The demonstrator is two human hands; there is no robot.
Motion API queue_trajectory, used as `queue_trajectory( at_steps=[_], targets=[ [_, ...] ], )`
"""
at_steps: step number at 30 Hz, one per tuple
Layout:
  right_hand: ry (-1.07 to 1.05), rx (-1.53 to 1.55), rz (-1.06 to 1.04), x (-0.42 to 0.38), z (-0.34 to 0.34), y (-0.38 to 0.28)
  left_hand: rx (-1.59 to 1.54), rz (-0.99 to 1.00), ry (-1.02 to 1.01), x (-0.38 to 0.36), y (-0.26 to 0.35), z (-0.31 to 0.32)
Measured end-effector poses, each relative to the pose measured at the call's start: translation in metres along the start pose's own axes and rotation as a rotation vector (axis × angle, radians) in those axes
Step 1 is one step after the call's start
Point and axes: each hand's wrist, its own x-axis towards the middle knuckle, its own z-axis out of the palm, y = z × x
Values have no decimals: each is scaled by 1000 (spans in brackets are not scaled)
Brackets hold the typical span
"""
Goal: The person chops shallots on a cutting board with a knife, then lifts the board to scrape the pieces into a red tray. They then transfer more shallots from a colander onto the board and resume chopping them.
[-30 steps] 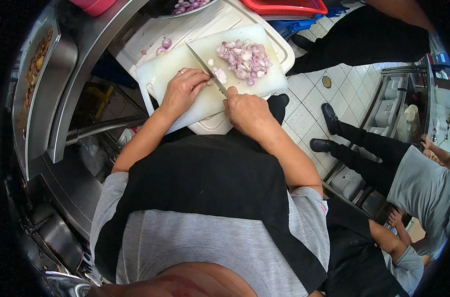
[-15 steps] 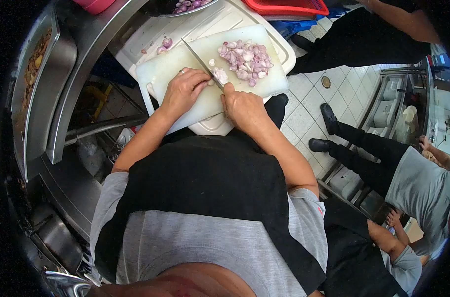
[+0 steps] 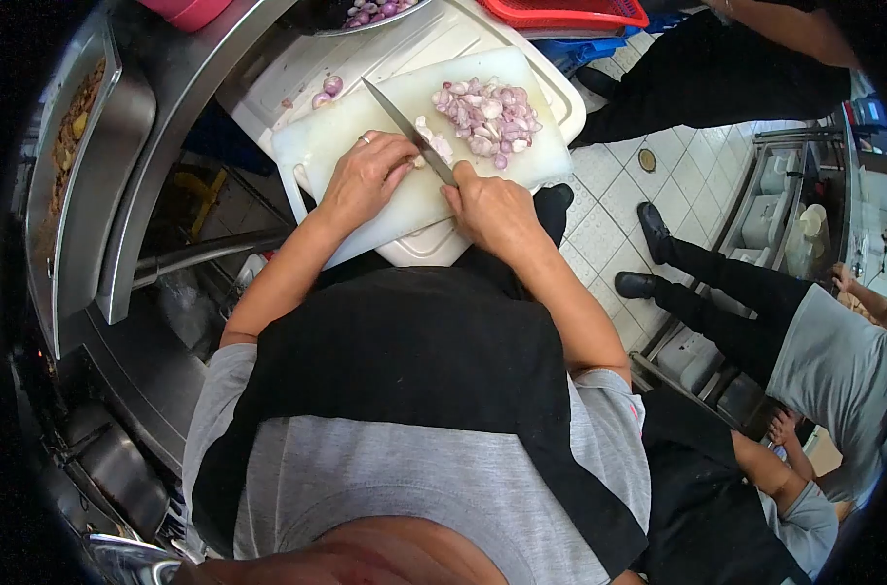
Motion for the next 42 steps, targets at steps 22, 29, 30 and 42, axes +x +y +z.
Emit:
queue_trajectory(
  at_steps=[22, 29, 30, 42],
  targets=[
    [94, 200, 78, -47, 6, 36, 59, 83, -309, 21, 15, -11],
    [124, 185, 60, -49, 7, 31, 84, -221, -470, 45, 6, -29],
    [145, 176, 50, -49, 8, 30, 85, -216, -477, 47, 3, -27],
    [166, 136, -41, -57, 8, 20, -27, -86, -49, 16, 2, -14]
  ],
)
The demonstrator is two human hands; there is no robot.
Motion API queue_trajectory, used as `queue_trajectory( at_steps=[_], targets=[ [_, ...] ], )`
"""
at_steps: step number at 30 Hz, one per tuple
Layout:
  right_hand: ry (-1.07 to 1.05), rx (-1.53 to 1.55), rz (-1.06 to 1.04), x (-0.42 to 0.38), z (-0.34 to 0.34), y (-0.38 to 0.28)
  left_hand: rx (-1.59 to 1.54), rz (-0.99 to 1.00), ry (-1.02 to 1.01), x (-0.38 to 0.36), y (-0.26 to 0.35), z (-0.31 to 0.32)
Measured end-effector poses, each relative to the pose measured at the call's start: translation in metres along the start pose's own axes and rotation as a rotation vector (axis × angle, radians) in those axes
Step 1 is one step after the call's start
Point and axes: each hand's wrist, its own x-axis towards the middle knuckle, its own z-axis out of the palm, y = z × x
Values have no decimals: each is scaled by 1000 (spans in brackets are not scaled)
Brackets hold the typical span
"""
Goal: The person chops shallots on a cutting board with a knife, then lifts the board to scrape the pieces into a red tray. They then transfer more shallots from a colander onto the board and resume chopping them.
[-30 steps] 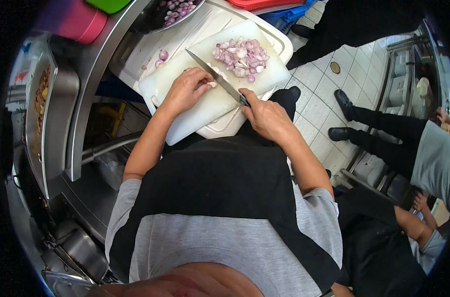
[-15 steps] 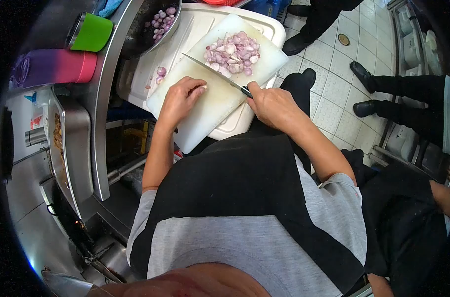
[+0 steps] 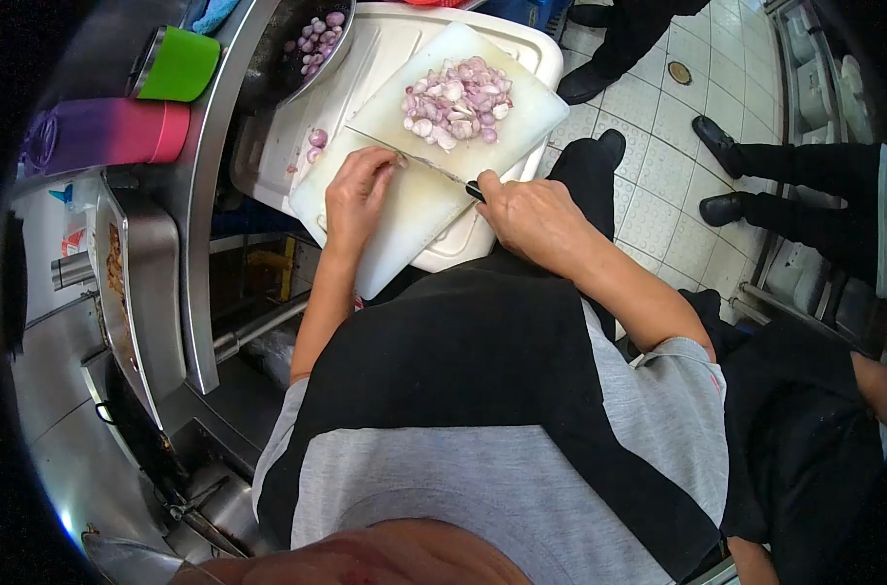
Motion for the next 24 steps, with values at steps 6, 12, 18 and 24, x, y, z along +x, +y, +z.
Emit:
queue_trajectory(
  at_steps=[6, 12, 18, 24],
  targets=[
    [-1, -86, -73, 27, 1, -7, 108, 90, 86, -6, 1, 16],
    [-121, -169, -112, 45, -32, -24, 116, 114, 118, -5, -1, 17],
    [-151, -106, -42, 44, 8, -11, 128, 149, 142, -6, -5, 18],
    [-108, -40, -15, 54, 10, -14, 3, 21, 144, -8, -1, 18]
  ],
)
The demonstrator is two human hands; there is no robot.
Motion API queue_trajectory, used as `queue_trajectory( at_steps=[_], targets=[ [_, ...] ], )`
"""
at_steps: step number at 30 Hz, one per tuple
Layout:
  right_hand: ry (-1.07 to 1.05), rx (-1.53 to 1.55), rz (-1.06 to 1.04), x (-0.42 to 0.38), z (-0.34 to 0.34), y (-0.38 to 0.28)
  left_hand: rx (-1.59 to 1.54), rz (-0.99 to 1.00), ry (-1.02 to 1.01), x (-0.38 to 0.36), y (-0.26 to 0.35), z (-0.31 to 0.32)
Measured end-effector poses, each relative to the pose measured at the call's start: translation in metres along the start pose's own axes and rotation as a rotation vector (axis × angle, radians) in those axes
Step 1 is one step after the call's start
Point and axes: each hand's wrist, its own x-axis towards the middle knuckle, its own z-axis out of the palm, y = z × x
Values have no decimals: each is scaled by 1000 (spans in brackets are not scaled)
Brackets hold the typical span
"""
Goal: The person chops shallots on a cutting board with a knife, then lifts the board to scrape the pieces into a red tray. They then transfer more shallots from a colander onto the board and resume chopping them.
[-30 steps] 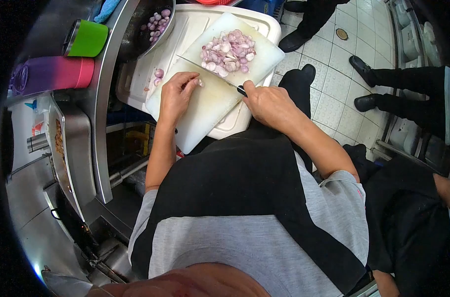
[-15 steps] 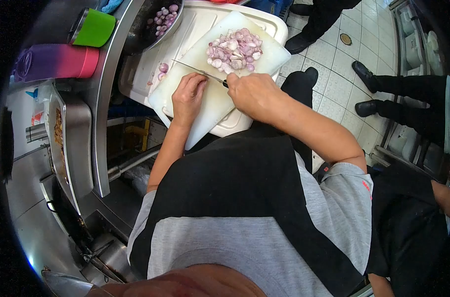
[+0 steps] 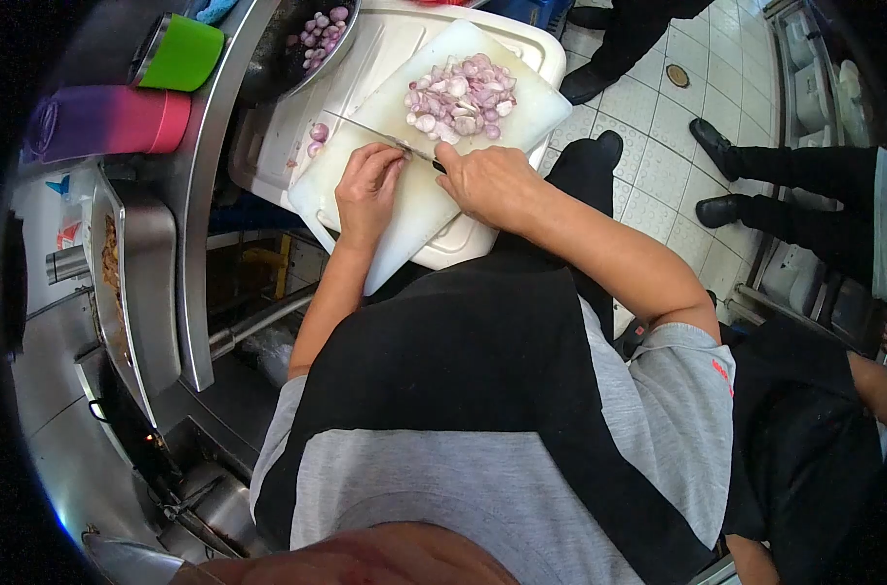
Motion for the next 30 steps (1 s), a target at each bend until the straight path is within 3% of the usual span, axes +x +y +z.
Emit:
queue_trajectory(
  at_steps=[7, 14, 22, 28, 30],
  targets=[
    [147, -43, -88, 20, 18, 12, 47, 45, 44, -1, -4, 2],
    [114, -47, -118, -33, -17, -5, 60, 59, 10, 0, -2, 0],
    [84, -35, -79, 3, 13, 3, 23, 19, 12, -1, -3, 2],
    [88, -11, -126, -30, -14, -5, 49, 74, 28, -1, -6, 1],
    [95, -10, -115, -17, 5, 3, 43, 48, 7, 1, -4, 1]
  ],
)
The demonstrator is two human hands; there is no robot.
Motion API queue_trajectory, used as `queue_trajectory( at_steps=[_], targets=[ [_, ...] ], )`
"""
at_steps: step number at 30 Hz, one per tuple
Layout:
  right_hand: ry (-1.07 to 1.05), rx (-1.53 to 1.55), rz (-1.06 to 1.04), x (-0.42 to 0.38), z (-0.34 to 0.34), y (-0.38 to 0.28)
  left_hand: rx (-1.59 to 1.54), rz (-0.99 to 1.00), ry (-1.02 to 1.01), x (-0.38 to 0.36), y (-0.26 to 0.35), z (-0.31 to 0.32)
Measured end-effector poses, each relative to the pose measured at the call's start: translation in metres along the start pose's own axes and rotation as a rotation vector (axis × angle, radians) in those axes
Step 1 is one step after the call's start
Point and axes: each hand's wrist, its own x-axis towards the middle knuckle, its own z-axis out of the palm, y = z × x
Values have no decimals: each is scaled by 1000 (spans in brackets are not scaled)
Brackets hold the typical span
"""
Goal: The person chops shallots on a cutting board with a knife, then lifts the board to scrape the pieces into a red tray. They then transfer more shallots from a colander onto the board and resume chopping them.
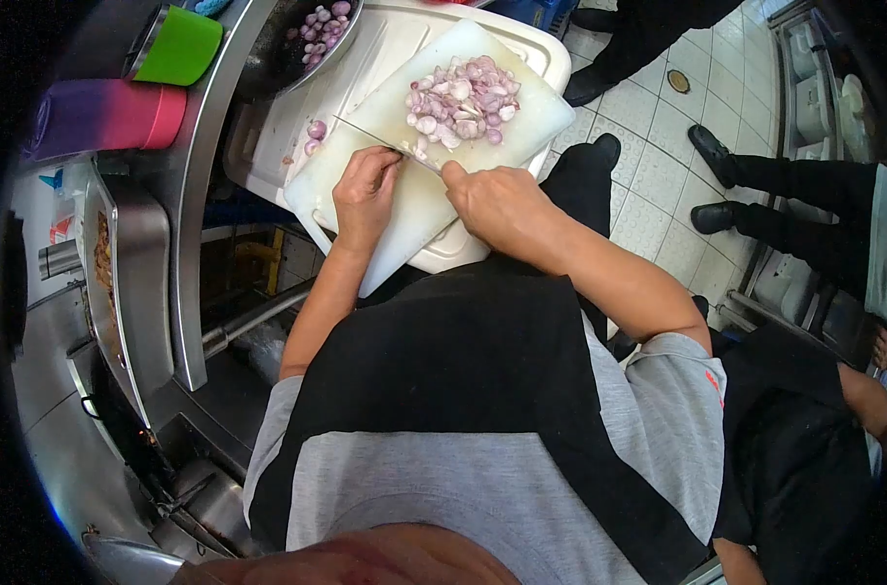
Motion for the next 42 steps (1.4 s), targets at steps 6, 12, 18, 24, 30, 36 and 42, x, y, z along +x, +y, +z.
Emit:
queue_trajectory(
  at_steps=[6, 12, 18, 24, 30, 36, 42],
  targets=[
    [19, -7, -17, 11, -5, 0, -10, -9, 16, -2, -1, 1],
    [2, 13, -24, -2, -12, -3, -16, -9, 31, -2, -3, 2],
    [4, 2, -3, 20, 9, 6, -24, -17, 35, -2, -2, 2],
    [-47, 1, -4, -6, -28, -5, 5, -11, 30, -1, -2, 1],
    [-72, 2, -1, -4, -24, -1, -5, -7, 33, -2, -4, 2],
    [-30, 40, 18, 19, 9, 6, -7, -4, 37, 0, -2, 2],
    [-46, 36, 21, 10, -11, 1, -12, -13, 33, -1, -3, 3]
  ],
)
